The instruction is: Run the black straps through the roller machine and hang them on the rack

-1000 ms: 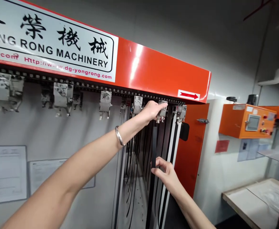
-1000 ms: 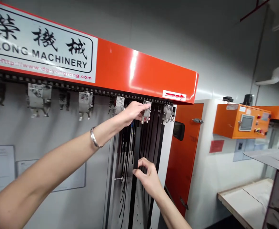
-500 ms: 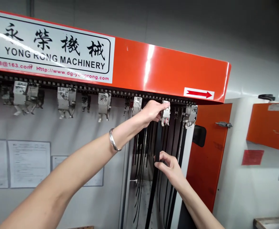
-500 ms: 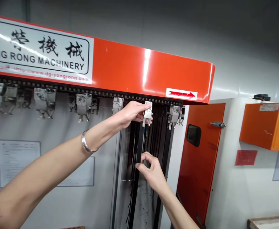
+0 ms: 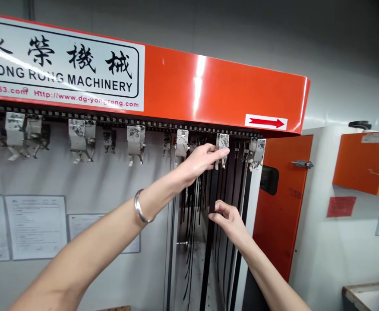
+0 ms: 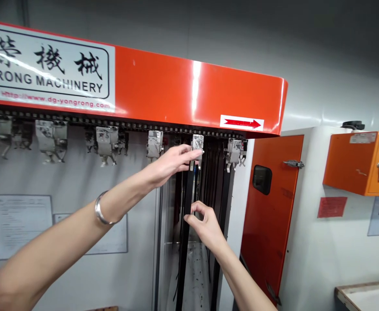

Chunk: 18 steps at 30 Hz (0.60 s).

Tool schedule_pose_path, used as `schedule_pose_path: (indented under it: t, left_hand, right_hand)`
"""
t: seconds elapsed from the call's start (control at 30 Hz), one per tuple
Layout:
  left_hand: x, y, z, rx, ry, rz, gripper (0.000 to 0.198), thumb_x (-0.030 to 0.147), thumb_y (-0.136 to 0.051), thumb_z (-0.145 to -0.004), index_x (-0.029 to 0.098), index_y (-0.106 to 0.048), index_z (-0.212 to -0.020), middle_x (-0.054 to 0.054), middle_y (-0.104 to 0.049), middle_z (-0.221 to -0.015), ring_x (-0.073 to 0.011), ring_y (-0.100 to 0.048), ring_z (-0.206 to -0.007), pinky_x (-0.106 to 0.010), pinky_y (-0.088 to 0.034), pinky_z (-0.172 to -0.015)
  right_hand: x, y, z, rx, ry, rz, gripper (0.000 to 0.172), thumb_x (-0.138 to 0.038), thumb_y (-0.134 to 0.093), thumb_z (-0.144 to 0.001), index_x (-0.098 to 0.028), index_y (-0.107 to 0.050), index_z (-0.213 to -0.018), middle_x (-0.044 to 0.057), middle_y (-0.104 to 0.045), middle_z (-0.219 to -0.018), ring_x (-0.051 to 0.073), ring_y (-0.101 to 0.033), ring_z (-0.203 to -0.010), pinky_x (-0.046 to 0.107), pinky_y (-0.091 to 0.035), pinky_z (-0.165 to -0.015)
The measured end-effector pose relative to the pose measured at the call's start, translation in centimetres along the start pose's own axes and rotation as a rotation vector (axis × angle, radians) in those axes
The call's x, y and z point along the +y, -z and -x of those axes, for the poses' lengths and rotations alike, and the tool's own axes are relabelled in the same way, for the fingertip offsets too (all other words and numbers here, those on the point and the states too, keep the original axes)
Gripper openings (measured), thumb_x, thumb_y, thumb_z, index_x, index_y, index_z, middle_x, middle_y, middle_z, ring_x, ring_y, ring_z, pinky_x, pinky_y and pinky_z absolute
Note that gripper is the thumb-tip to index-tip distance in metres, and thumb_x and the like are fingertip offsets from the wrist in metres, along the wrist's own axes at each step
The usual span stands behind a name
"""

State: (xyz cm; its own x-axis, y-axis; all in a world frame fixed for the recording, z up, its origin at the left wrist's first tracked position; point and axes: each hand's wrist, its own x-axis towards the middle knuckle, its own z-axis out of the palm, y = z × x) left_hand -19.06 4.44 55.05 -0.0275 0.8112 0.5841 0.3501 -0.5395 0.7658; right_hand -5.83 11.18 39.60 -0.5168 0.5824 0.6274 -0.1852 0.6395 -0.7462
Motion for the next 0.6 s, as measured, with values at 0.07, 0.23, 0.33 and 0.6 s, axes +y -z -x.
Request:
schedule_pose_path:
  t: [0.07, 0.23, 0.33, 0.6]
  left_hand:
    - [-1.3, -0.1, 1.1, 0.071, -0.008, -0.067, 0.044, 0.050, -0.071, -0.075, 0.015, -0.063, -0.100, -0.012, -0.067, -0.112, -0.0237, -0.062, -0.105, -0.038, -0.047, -0.092]
    - [-3.7, -0.3, 1.4, 0.124, -0.126, -0.170, 0.033, 0.046, -0.067, -0.079, 0.014, -0.065, -0.087, -0.007, -0.070, -0.094, -0.0222, -0.064, -0.093, -0.036, -0.048, -0.090]
    - [-4.3, -0.3, 1.7, 0.133, -0.158, -0.114, 0.038, 0.049, -0.066, -0.080, 0.014, -0.064, -0.097, -0.010, -0.070, -0.107, -0.0241, -0.063, -0.106, -0.038, -0.047, -0.099]
    - [-14.0, -6.1, 17.3, 0.335, -0.145, 0.191, 0.051, 0.038, -0.065, -0.081, 0.039, -0.051, -0.130, 0.002, -0.052, -0.141, -0.0292, -0.045, -0.135, -0.052, -0.035, -0.120]
  right_hand:
    - [0.2, 0.0, 0.0, 0.011, 0.007, 0.012, 0.016, -0.027, -0.062, -0.077, -0.020, -0.050, -0.068, -0.002, -0.049, -0.075, 0.015, -0.047, -0.077, 0.027, -0.035, -0.074]
    - [-0.2, 0.1, 0.1, 0.028, 0.002, 0.035, 0.010, -0.031, -0.063, -0.080, -0.021, -0.060, -0.078, -0.001, -0.058, -0.086, 0.018, -0.056, -0.089, 0.029, -0.041, -0.086]
    - [-0.5, -0.3, 2.5, 0.140, -0.003, 0.114, 0.034, -0.037, -0.065, -0.083, -0.024, -0.060, -0.114, 0.004, -0.058, -0.123, 0.023, -0.051, -0.119, 0.034, -0.037, -0.104]
    - [1.8, -2.8, 25.8, 0.604, -0.243, 0.686, 0.021, -0.035, -0.049, -0.097, -0.024, -0.066, -0.099, 0.004, -0.070, -0.094, 0.019, -0.066, -0.091, 0.027, -0.052, -0.083]
